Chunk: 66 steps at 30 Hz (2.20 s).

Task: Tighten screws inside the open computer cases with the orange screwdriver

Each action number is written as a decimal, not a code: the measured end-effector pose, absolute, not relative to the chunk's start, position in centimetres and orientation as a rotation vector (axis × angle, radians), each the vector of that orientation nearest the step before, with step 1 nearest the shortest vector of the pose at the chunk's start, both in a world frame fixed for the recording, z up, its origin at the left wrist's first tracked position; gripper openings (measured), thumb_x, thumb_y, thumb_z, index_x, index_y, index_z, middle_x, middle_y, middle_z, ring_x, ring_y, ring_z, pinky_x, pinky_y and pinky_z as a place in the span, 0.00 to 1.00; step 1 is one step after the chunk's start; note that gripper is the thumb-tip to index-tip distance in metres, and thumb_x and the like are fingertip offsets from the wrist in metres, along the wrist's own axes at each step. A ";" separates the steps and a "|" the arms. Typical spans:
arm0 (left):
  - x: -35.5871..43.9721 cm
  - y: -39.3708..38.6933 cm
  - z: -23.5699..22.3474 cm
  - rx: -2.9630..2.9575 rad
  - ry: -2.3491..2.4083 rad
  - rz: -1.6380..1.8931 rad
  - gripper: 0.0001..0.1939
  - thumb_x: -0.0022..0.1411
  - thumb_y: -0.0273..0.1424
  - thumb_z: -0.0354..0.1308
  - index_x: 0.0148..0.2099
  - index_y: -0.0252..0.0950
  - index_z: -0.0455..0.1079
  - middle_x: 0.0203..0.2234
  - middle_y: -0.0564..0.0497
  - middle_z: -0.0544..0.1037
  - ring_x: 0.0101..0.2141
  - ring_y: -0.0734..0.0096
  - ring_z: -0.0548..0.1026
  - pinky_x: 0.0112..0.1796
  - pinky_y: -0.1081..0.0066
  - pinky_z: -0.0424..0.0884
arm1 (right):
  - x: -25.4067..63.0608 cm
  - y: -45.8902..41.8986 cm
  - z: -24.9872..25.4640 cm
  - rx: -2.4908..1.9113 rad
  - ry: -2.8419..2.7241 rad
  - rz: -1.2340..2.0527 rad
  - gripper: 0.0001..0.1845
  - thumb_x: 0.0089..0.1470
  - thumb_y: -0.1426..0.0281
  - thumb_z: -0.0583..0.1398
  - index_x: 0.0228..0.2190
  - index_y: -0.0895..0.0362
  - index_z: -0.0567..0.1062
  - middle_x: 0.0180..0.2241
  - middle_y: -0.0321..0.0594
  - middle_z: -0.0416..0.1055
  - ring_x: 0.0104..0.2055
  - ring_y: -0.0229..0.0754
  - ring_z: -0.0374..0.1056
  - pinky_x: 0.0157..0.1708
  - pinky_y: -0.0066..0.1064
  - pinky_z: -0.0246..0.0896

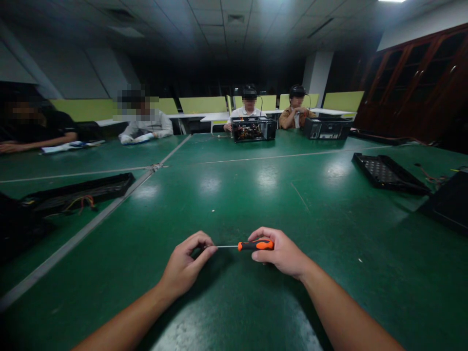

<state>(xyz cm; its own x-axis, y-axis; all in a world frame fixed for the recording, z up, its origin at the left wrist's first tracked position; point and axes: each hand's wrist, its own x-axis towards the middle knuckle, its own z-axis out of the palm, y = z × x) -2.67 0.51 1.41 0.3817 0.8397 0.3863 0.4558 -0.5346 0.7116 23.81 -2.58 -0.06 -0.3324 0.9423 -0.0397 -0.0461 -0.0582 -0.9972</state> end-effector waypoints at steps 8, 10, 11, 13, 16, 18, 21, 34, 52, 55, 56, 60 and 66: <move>-3.0 0.5 1.5 2.241 1.089 1.047 0.24 0.68 0.34 0.47 0.19 0.35 0.60 0.15 0.56 0.62 0.20 0.75 0.64 0.26 0.74 0.59 | 23.3 -2.5 -0.3 -0.993 -1.464 1.473 0.17 0.45 0.74 0.67 0.39 0.58 0.72 0.33 0.34 0.69 0.34 0.37 0.62 0.37 0.29 0.55; -3.0 0.6 1.4 2.252 1.078 1.029 0.25 0.68 0.34 0.49 0.18 0.35 0.61 0.14 0.56 0.62 0.19 0.76 0.63 0.25 0.74 0.58 | 23.3 -2.5 -0.3 -1.006 -1.474 1.469 0.16 0.45 0.74 0.66 0.38 0.58 0.72 0.33 0.34 0.69 0.34 0.38 0.62 0.37 0.29 0.55; -2.9 0.6 1.4 2.250 1.071 1.026 0.24 0.67 0.35 0.50 0.18 0.35 0.62 0.14 0.56 0.63 0.19 0.76 0.64 0.26 0.74 0.59 | 23.4 -2.5 -0.2 -1.021 -1.484 1.453 0.16 0.45 0.74 0.66 0.38 0.57 0.72 0.33 0.34 0.69 0.34 0.38 0.62 0.37 0.29 0.55; -2.9 0.7 1.3 2.240 1.041 1.022 0.22 0.66 0.35 0.53 0.19 0.34 0.67 0.15 0.54 0.68 0.20 0.75 0.67 0.26 0.74 0.62 | 23.5 -2.5 -0.2 -1.062 -1.514 1.416 0.16 0.45 0.74 0.66 0.38 0.57 0.73 0.33 0.33 0.69 0.33 0.38 0.63 0.36 0.29 0.55; -2.9 0.8 1.1 2.209 0.991 1.027 0.17 0.64 0.34 0.57 0.23 0.35 0.73 0.20 0.52 0.75 0.24 0.73 0.72 0.28 0.74 0.66 | 23.6 -2.4 -0.2 -1.133 -1.568 1.360 0.16 0.45 0.73 0.66 0.39 0.57 0.74 0.31 0.33 0.68 0.32 0.38 0.62 0.34 0.29 0.55; -2.9 0.8 1.1 2.196 0.990 1.037 0.13 0.62 0.33 0.59 0.26 0.35 0.75 0.22 0.51 0.76 0.25 0.72 0.73 0.29 0.74 0.67 | 23.6 -2.4 -0.1 -1.150 -1.587 1.348 0.16 0.45 0.73 0.66 0.39 0.57 0.74 0.32 0.34 0.69 0.32 0.38 0.62 0.35 0.29 0.56; -2.7 0.7 1.2 2.203 0.999 1.033 0.10 0.61 0.32 0.61 0.28 0.35 0.77 0.23 0.50 0.78 0.26 0.71 0.74 0.30 0.73 0.68 | 23.5 -2.4 0.1 -1.171 -1.595 1.350 0.15 0.45 0.73 0.65 0.39 0.58 0.74 0.31 0.34 0.69 0.32 0.38 0.63 0.35 0.29 0.57; -2.5 0.3 1.7 2.226 0.975 1.027 0.10 0.61 0.32 0.61 0.28 0.35 0.77 0.24 0.49 0.78 0.27 0.70 0.74 0.30 0.72 0.69 | 23.6 -2.5 0.3 -1.197 -1.613 1.347 0.15 0.44 0.73 0.65 0.38 0.57 0.74 0.31 0.34 0.70 0.32 0.38 0.63 0.34 0.29 0.56; -2.4 0.1 2.0 2.269 0.946 1.055 0.07 0.61 0.32 0.62 0.31 0.36 0.77 0.25 0.49 0.78 0.27 0.71 0.74 0.31 0.72 0.69 | 23.5 -2.5 0.4 -1.203 -1.613 1.368 0.15 0.45 0.73 0.65 0.38 0.58 0.75 0.32 0.36 0.71 0.33 0.39 0.64 0.36 0.30 0.58; -2.4 0.1 2.1 2.264 0.950 1.051 0.09 0.61 0.34 0.61 0.31 0.35 0.77 0.24 0.49 0.78 0.27 0.71 0.74 0.31 0.72 0.70 | 23.5 -2.5 0.4 -1.210 -1.614 1.362 0.14 0.45 0.73 0.65 0.38 0.58 0.75 0.32 0.36 0.71 0.33 0.39 0.64 0.35 0.30 0.58; -2.4 0.1 2.0 2.263 0.948 1.050 0.09 0.61 0.34 0.61 0.31 0.35 0.77 0.24 0.49 0.78 0.27 0.70 0.74 0.31 0.72 0.70 | 23.5 -2.5 0.5 -1.209 -1.614 1.361 0.14 0.45 0.73 0.65 0.38 0.57 0.75 0.32 0.35 0.71 0.32 0.39 0.64 0.35 0.30 0.58; -2.4 0.1 1.9 2.257 0.934 1.047 0.08 0.61 0.32 0.61 0.31 0.36 0.77 0.25 0.49 0.78 0.27 0.70 0.74 0.31 0.72 0.70 | 23.5 -2.5 0.5 -1.207 -1.616 1.360 0.14 0.45 0.73 0.65 0.37 0.57 0.75 0.31 0.35 0.71 0.32 0.39 0.64 0.35 0.30 0.58; -2.6 0.2 1.8 2.274 0.920 1.053 0.06 0.60 0.31 0.62 0.32 0.36 0.77 0.25 0.50 0.78 0.27 0.71 0.75 0.31 0.73 0.69 | 23.5 -2.6 0.4 -1.212 -1.618 1.348 0.15 0.45 0.73 0.65 0.38 0.58 0.75 0.31 0.36 0.71 0.32 0.39 0.64 0.34 0.30 0.57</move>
